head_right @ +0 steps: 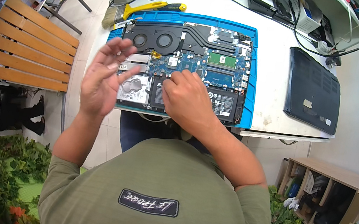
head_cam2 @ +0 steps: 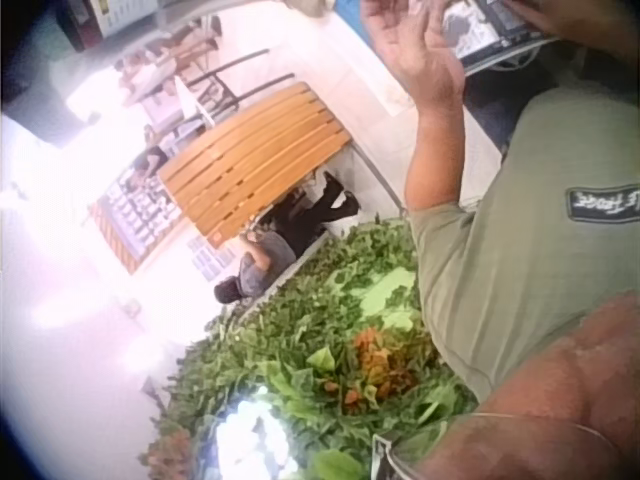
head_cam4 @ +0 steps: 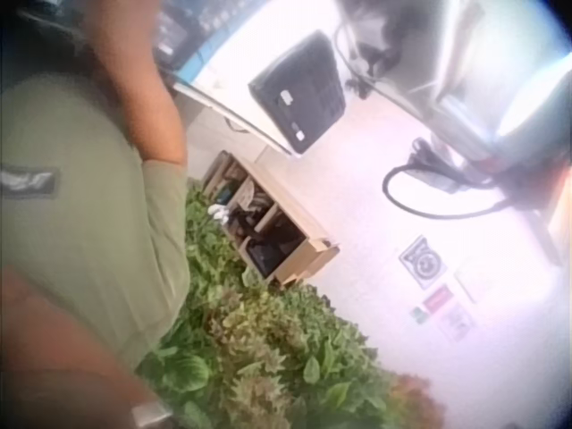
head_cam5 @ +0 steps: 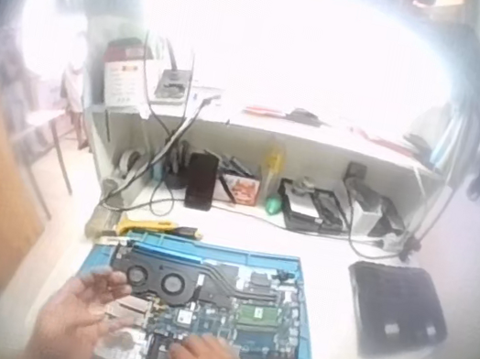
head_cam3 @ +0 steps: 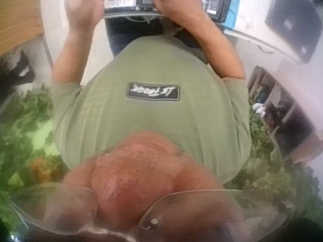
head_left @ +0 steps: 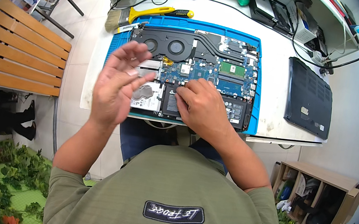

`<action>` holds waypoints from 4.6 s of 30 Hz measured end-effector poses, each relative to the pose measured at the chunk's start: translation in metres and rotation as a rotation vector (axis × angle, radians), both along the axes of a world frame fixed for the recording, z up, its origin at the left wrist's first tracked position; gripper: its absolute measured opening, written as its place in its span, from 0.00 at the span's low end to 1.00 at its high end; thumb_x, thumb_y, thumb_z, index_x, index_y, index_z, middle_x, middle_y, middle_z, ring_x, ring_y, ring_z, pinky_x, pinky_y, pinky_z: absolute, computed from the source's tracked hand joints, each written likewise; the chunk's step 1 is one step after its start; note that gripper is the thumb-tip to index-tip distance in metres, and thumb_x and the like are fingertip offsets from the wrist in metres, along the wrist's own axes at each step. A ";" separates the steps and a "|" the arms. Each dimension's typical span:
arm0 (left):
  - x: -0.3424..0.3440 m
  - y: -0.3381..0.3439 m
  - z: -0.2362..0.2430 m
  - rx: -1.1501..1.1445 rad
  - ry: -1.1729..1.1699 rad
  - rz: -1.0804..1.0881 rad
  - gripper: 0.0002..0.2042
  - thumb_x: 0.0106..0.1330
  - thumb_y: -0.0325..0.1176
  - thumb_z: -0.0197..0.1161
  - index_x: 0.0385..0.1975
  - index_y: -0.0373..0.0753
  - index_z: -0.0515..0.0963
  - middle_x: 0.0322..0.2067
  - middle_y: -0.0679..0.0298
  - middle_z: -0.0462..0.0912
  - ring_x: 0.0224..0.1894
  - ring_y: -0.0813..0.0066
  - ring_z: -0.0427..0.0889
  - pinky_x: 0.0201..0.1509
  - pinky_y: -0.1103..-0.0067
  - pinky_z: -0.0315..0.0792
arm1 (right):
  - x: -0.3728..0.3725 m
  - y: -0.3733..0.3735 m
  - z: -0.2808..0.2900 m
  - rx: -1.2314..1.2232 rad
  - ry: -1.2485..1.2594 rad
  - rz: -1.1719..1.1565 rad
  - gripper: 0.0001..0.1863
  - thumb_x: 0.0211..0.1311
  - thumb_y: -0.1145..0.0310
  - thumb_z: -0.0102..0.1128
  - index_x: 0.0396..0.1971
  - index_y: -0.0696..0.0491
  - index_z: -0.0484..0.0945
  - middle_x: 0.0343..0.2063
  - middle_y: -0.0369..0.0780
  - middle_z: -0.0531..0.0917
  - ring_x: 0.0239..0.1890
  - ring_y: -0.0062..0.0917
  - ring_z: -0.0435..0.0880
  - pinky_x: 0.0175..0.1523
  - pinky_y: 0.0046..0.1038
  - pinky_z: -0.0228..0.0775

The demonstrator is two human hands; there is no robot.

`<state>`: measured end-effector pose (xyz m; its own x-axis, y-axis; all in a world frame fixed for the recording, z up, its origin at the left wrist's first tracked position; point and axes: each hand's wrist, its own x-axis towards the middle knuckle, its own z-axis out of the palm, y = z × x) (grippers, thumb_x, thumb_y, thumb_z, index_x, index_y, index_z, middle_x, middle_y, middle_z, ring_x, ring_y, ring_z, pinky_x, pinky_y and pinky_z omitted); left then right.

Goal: The person works on the internal components of a laptop using a screwdriver and a brush.

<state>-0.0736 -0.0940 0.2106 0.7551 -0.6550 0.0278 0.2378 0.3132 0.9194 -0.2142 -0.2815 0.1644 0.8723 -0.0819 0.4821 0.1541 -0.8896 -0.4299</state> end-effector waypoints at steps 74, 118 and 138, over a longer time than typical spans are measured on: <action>0.055 0.060 -0.086 0.120 -0.269 0.471 0.26 0.76 0.21 0.55 0.73 0.34 0.68 0.69 0.49 0.74 0.77 0.58 0.71 0.78 0.57 0.73 | 0.042 0.008 0.024 -0.080 0.565 0.020 0.16 0.59 0.68 0.71 0.39 0.66 0.81 0.38 0.56 0.87 0.44 0.51 0.90 0.54 0.46 0.84; 0.054 0.065 -0.090 0.113 -0.282 0.467 0.26 0.77 0.21 0.56 0.74 0.31 0.67 0.68 0.47 0.75 0.74 0.57 0.74 0.75 0.60 0.75 | 0.019 0.018 -0.001 -0.101 0.296 -0.108 0.12 0.58 0.76 0.67 0.38 0.62 0.74 0.37 0.52 0.79 0.39 0.45 0.85 0.45 0.42 0.82; 0.022 0.041 -0.045 0.303 -0.573 0.115 0.15 0.71 0.21 0.68 0.57 0.32 0.83 0.50 0.58 0.89 0.51 0.72 0.87 0.61 0.75 0.80 | 0.028 -0.020 0.012 0.389 0.286 -0.117 0.08 0.68 0.73 0.63 0.32 0.62 0.75 0.32 0.54 0.83 0.36 0.54 0.84 0.45 0.50 0.76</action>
